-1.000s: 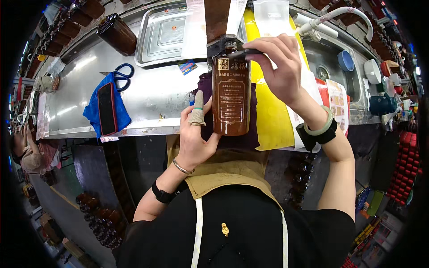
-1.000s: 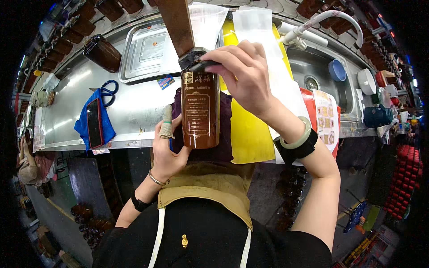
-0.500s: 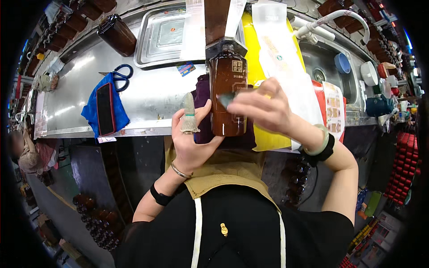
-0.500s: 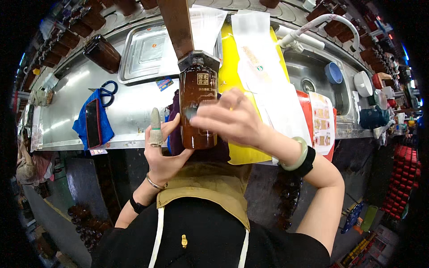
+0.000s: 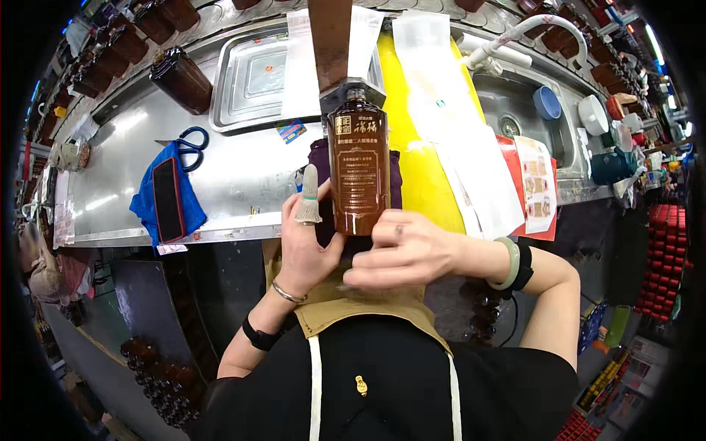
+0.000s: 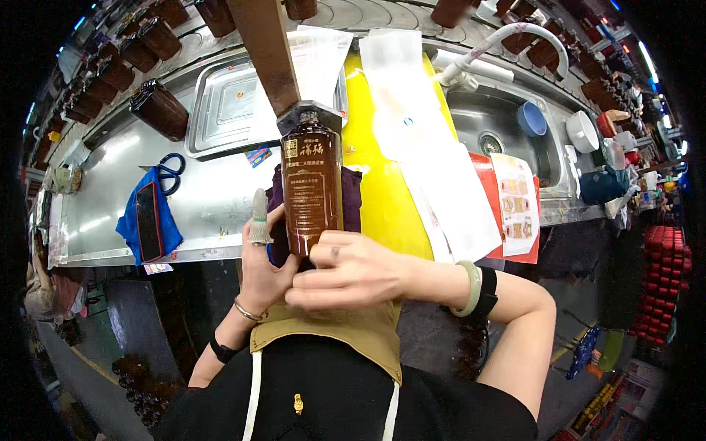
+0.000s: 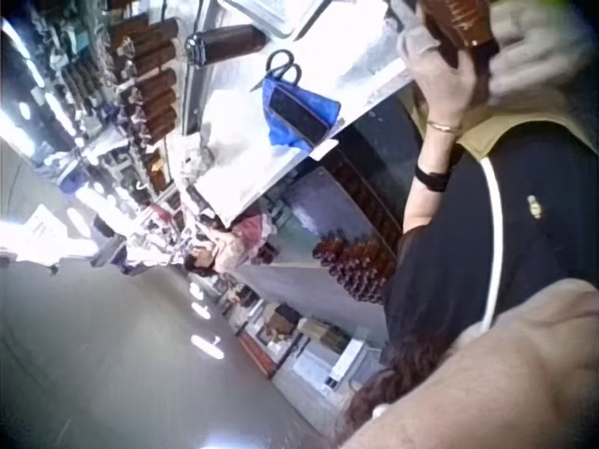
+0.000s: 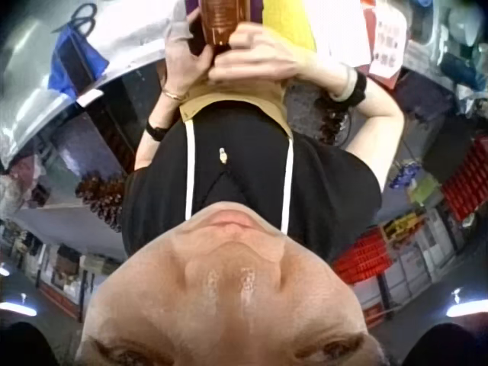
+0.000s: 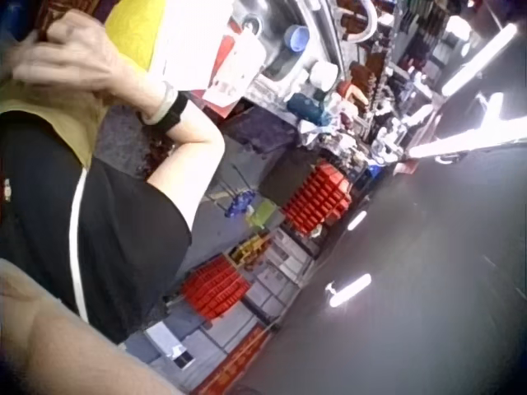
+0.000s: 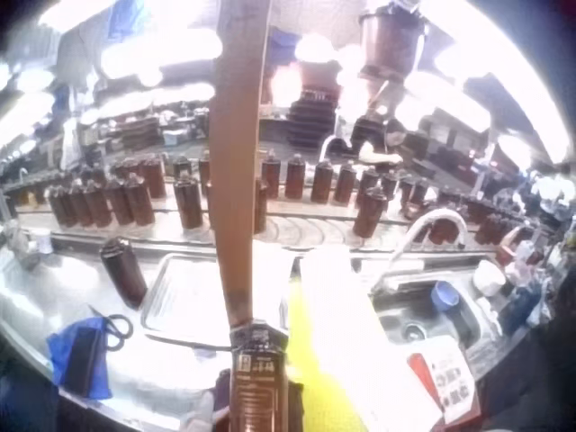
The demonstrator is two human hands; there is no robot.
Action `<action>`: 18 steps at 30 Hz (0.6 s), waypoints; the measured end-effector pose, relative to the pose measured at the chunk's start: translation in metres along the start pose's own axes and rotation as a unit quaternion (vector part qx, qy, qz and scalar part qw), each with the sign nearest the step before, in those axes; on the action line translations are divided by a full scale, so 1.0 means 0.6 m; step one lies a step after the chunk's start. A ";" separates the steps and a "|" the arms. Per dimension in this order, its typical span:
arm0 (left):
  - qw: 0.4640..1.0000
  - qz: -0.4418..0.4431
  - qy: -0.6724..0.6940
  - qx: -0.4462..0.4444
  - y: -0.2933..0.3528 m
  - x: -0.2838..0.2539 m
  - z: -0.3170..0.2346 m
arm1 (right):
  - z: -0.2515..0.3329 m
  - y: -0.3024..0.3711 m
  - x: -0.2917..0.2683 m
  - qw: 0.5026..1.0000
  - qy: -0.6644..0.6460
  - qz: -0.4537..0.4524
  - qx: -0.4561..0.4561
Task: Applying labels and smoothing them onto brown liquid bottles on a production line.
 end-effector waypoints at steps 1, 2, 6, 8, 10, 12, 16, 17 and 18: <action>0.999 -0.024 -0.021 0.016 -0.009 0.002 -0.013 | -0.019 0.002 -0.013 0.993 0.005 -0.064 0.102; 0.997 -0.048 -0.042 0.033 -0.022 0.001 -0.031 | -0.037 0.007 -0.028 0.971 0.011 -0.128 0.203; 0.993 -0.044 -0.094 0.051 -0.047 0.013 -0.046 | -0.098 0.041 -0.119 0.823 -0.102 -0.307 0.467; 0.996 -0.013 -0.065 0.063 -0.041 0.013 -0.026 | -0.119 0.078 -0.144 0.781 -0.081 -0.367 0.500; 0.997 0.042 -0.047 0.046 -0.028 0.006 0.004 | -0.153 0.135 -0.161 0.778 0.090 -0.296 0.547; 0.995 0.081 -0.054 0.006 -0.012 0.004 0.022 | -0.173 0.161 -0.163 0.747 0.194 -0.184 0.609; 0.996 -0.080 -0.044 0.019 -0.031 0.006 -0.032 | -0.244 0.269 -0.138 0.729 0.315 -0.045 0.606; 0.993 -0.102 -0.053 0.041 -0.032 0.006 -0.033 | -0.256 0.280 -0.133 0.709 0.318 -0.030 0.629; 0.988 -0.124 -0.064 0.063 -0.031 0.004 -0.035 | -0.261 0.279 -0.129 0.689 0.319 -0.016 0.650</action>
Point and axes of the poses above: each hand's wrist, its own y-axis away from the middle knuckle, its own x-axis out of the palm, z = x × y, the point moved 2 cm from there along -y, towards the middle knuckle, and after that the axes turned 2 degrees about y, right-handed, at the moved point
